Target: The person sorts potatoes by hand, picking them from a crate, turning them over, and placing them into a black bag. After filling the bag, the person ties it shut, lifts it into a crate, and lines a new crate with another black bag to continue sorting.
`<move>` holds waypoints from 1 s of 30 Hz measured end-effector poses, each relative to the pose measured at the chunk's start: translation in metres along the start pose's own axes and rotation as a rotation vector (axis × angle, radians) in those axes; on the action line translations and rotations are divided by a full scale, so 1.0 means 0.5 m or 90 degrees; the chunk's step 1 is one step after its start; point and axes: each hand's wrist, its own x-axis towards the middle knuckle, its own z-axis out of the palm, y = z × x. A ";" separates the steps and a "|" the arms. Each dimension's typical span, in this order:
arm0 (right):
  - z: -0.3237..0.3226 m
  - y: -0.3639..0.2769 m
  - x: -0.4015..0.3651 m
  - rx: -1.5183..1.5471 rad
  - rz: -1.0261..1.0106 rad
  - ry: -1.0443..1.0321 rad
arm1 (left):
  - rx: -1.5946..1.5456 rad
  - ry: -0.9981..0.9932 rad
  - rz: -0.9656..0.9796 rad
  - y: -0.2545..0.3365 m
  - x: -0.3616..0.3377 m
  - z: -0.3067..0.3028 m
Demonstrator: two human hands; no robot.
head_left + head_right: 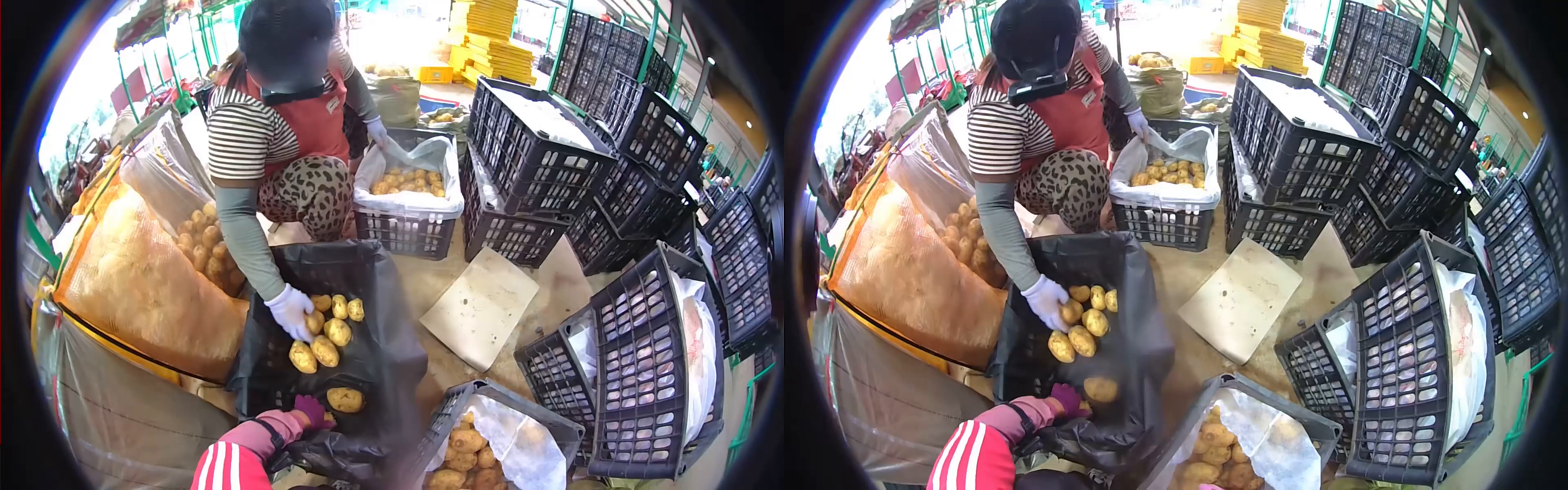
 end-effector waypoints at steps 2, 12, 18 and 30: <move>-0.002 -0.009 0.005 0.006 -0.012 -0.015 | -0.081 0.010 0.021 -0.018 0.005 0.026; 0.007 -0.025 -0.016 -0.019 0.003 -0.026 | -0.248 0.528 0.194 -0.013 0.016 -0.051; 0.012 -0.024 -0.005 -0.044 -0.028 -0.030 | -0.107 0.346 0.197 0.020 0.039 -0.060; 0.015 -0.023 0.002 -0.029 0.001 -0.047 | -0.808 -0.214 0.097 0.084 -0.013 -0.233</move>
